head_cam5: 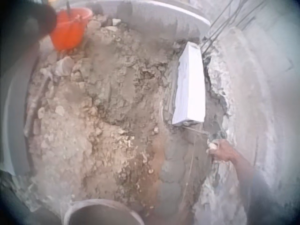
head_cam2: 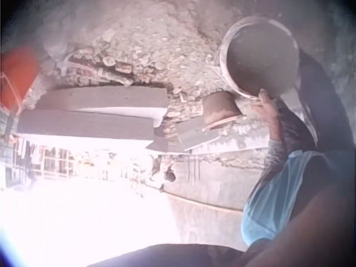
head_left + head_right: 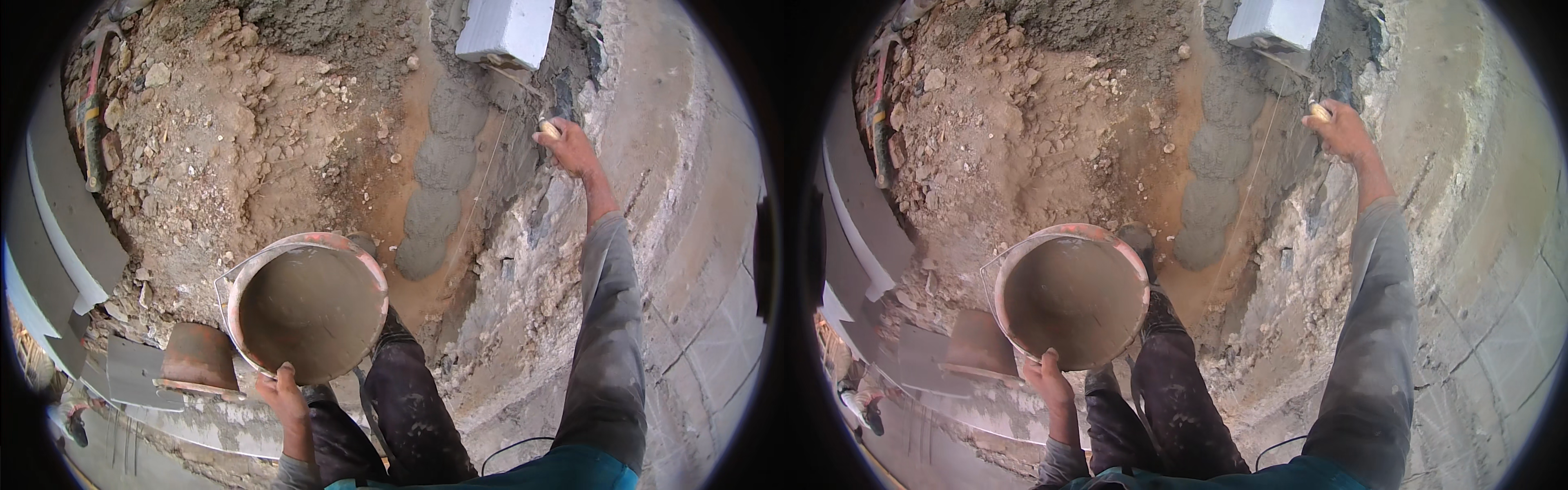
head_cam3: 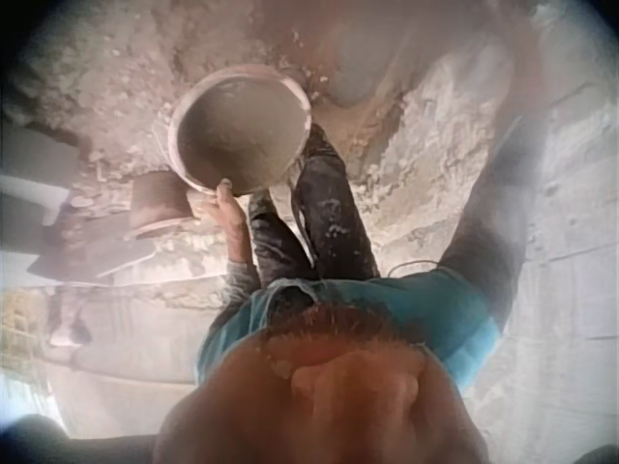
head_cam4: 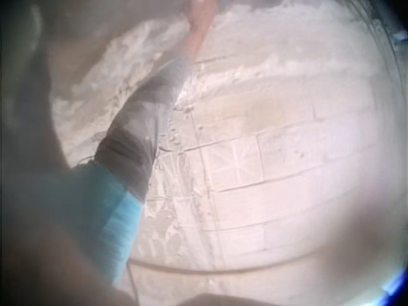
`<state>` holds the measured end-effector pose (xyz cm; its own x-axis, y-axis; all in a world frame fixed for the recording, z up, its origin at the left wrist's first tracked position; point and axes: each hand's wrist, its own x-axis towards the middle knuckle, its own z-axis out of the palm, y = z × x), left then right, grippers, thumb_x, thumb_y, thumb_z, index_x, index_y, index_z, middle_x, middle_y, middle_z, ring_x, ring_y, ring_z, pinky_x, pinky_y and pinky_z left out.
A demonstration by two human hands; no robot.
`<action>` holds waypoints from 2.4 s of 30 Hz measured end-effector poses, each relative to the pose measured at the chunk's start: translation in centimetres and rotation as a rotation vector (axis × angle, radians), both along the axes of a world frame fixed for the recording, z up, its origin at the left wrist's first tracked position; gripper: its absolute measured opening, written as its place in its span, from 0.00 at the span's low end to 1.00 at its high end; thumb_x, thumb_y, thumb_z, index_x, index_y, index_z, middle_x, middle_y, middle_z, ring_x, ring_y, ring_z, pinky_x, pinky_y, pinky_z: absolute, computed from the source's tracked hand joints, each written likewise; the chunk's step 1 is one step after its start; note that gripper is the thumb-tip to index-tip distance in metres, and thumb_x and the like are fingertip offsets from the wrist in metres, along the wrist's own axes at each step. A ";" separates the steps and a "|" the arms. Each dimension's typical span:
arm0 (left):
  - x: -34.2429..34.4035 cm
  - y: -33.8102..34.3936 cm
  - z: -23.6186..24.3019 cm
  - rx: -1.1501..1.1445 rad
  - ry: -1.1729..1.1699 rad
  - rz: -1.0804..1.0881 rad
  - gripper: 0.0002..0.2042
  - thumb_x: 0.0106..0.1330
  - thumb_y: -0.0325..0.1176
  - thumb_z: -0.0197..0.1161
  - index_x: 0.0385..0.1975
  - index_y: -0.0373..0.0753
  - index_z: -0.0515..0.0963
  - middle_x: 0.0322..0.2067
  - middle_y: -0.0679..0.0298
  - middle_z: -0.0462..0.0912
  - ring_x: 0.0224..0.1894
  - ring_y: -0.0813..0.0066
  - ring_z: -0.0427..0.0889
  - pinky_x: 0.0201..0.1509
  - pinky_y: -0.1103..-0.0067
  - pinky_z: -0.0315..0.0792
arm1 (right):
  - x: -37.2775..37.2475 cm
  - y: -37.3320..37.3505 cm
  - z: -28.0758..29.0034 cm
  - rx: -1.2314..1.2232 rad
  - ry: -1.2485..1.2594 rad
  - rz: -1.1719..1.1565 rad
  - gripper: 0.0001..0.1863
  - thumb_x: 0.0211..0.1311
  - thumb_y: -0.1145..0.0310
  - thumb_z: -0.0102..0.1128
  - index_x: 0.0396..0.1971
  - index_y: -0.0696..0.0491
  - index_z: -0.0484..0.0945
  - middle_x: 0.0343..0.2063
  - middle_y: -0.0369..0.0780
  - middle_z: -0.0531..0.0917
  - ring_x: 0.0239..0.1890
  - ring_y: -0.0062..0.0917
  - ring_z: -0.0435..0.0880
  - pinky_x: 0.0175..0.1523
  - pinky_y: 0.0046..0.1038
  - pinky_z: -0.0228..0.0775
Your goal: The person scoops wet cement from a bucket using a trowel and spreads it onto the ground to prepare a base. They then place a long white concrete block onto the cement, adjust its position, and tap it into place with a hammer. The person continues to apply cement around the block to secure it.
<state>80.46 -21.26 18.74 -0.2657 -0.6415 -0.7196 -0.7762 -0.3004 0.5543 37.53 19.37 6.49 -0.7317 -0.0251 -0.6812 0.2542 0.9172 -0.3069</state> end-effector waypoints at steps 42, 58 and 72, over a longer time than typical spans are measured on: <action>0.9 -0.7 -3.0 0.013 -0.136 0.033 0.05 0.58 0.23 0.52 0.32 0.30 0.74 0.31 0.68 0.75 0.34 0.80 0.70 0.42 0.81 0.65 | -4.1 -3.1 -8.7 0.383 0.202 0.554 0.23 0.67 0.53 0.53 0.44 0.60 0.76 0.35 0.55 0.84 0.41 0.49 0.83 0.49 0.46 0.73; 1.3 -1.5 -0.9 -0.016 -0.160 0.024 0.08 0.58 0.23 0.53 0.35 0.28 0.75 0.33 0.66 0.77 0.35 0.78 0.72 0.45 0.80 0.67 | -1.6 -0.8 4.6 0.238 0.237 0.348 0.22 0.66 0.54 0.57 0.41 0.62 0.78 0.29 0.55 0.83 0.36 0.46 0.84 0.44 0.39 0.73; 3.3 -1.0 2.2 0.062 0.030 0.178 0.09 0.58 0.22 0.55 0.37 0.31 0.78 0.28 0.73 0.77 0.28 0.86 0.70 0.32 0.83 0.66 | 11.8 -5.3 11.0 -0.336 0.011 -0.040 0.15 0.68 0.58 0.57 0.32 0.57 0.74 0.18 0.31 0.73 0.19 0.13 0.70 0.24 0.19 0.63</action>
